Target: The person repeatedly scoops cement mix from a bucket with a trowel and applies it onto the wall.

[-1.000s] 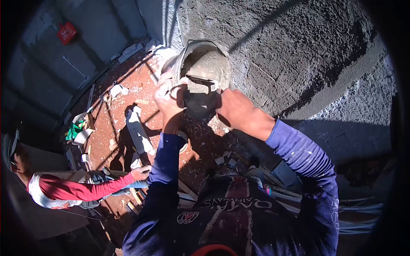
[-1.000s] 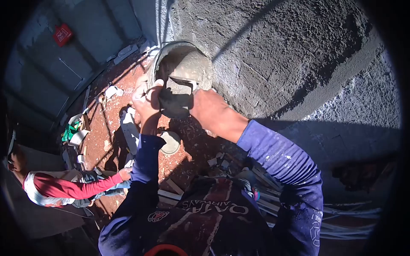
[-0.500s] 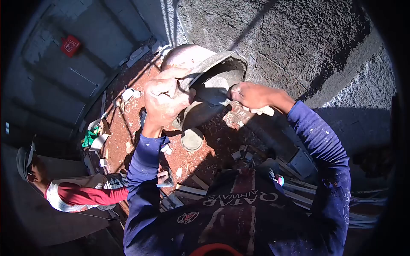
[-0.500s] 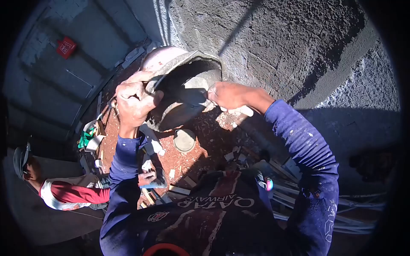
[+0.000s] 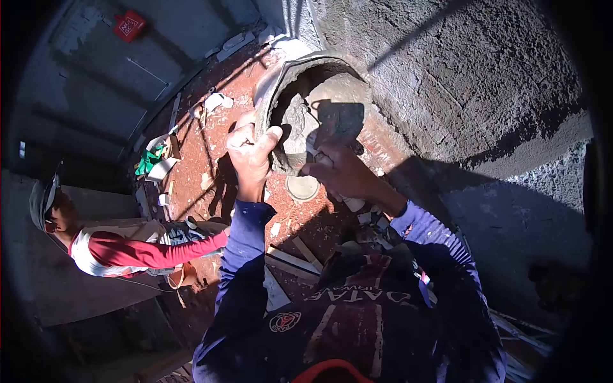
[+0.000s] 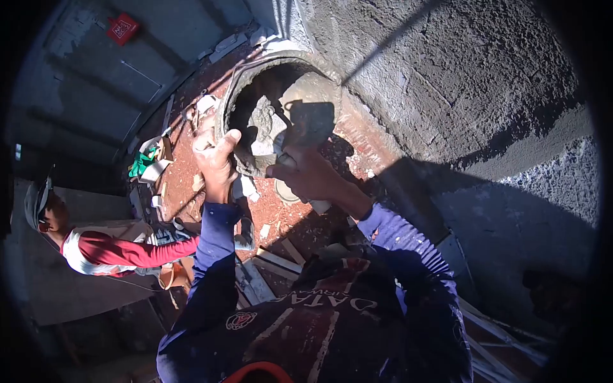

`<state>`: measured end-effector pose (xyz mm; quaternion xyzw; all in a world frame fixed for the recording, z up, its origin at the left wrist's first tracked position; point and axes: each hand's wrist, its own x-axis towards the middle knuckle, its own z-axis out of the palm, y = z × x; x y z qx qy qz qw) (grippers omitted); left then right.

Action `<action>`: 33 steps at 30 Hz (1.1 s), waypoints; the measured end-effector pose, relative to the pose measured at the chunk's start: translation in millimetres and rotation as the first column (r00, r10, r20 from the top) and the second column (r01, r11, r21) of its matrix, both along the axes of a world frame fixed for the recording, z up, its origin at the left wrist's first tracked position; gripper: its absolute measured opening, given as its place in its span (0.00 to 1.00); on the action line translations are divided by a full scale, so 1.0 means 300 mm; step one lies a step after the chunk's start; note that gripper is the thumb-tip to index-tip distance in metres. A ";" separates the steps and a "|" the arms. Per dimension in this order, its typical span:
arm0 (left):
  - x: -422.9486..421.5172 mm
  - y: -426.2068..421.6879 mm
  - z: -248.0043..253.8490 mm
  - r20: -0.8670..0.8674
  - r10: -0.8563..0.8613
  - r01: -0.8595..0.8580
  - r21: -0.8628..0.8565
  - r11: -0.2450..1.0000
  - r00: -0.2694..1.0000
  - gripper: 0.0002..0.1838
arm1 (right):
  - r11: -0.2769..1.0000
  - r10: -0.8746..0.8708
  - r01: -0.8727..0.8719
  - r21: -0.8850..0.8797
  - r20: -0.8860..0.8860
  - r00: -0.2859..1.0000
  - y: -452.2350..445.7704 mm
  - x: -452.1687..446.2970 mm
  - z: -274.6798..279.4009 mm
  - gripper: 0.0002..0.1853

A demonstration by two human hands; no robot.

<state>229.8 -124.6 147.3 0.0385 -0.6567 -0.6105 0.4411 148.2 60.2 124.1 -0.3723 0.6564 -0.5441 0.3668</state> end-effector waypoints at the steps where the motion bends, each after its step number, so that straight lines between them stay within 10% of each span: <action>1: 0.004 -0.010 -0.055 0.027 0.063 -0.065 0.064 0.996 0.998 0.06 | 1.000 0.022 -0.022 0.014 -0.004 1.000 -0.007 -0.006 -0.010 0.18; 4: -0.014 -0.011 -0.206 -0.046 0.108 -0.082 0.384 0.920 0.993 0.18 | 0.985 -0.029 0.028 0.171 0.004 1.000 0.003 -0.046 -0.105 0.21; 6: -0.009 0.004 -0.249 -0.113 0.124 -0.049 0.512 0.858 0.986 0.17 | 0.983 0.038 0.063 0.175 -0.520 0.853 0.011 -0.102 -0.263 0.22; 9: 0.077 -0.143 -0.641 0.137 0.289 -0.312 0.586 0.748 0.948 0.10 | 0.988 0.024 0.033 0.154 -0.350 0.936 0.031 -0.074 -0.365 0.17; 10: 0.181 -0.151 -0.762 0.233 0.276 -0.347 0.785 0.513 0.933 0.10 | 0.978 0.045 0.025 0.206 -0.326 0.944 0.048 -0.050 -0.426 0.20; 16: 0.746 -0.208 -0.986 0.506 0.576 -0.766 0.443 0.466 0.642 0.11 | 0.917 0.301 -0.277 0.286 -0.043 0.953 0.121 0.166 -0.555 0.20; 20: 0.876 -0.115 -0.925 0.610 0.612 -0.791 0.039 0.611 0.503 0.13 | 0.861 0.495 -0.509 -0.018 0.266 0.827 0.260 0.254 -0.763 0.16; 22: 0.842 -0.057 -0.881 0.756 0.561 -0.875 0.032 0.483 0.337 0.15 | 0.878 0.476 -0.457 -0.142 0.372 0.797 0.388 0.165 -1.000 0.15; 24: 1.073 -0.176 -0.961 0.736 0.672 -0.751 -0.401 0.524 0.077 0.18 | 0.887 0.402 -0.448 -0.111 0.661 0.633 0.575 -0.001 -1.214 0.15; 25: 1.092 -0.181 -0.972 0.760 0.648 -0.736 -0.406 0.542 0.057 0.18 | 0.952 0.301 -0.289 -0.095 0.445 0.844 0.705 -0.049 -1.474 0.13; 26: 1.083 -0.168 -0.979 0.783 0.620 -0.722 -0.404 0.561 0.045 0.19 | 0.927 0.253 -0.373 0.043 0.662 0.706 0.838 -0.256 -1.597 0.13; 28: 0.989 -0.127 -1.030 0.806 0.591 -0.908 -0.226 0.351 0.028 0.20 | 0.794 -0.296 -0.075 0.604 0.491 0.819 1.139 -0.650 -1.881 0.11; 29: 1.135 -0.200 -1.059 0.776 0.629 -0.833 -0.322 0.450 0.040 0.23 | 0.613 -0.241 0.187 0.767 -0.043 0.969 1.249 -0.823 -1.966 0.10; 32: 1.335 -0.186 -1.119 0.717 0.696 -0.736 -0.453 0.504 0.035 0.33 | 0.784 -0.474 0.432 0.446 -0.019 0.880 1.183 -0.984 -1.427 0.06; 33: 1.095 -0.052 -1.132 0.779 0.622 -0.963 -0.219 0.160 -0.074 0.37 | 0.820 -0.493 0.461 0.338 0.008 0.870 1.187 -0.963 -1.316 0.06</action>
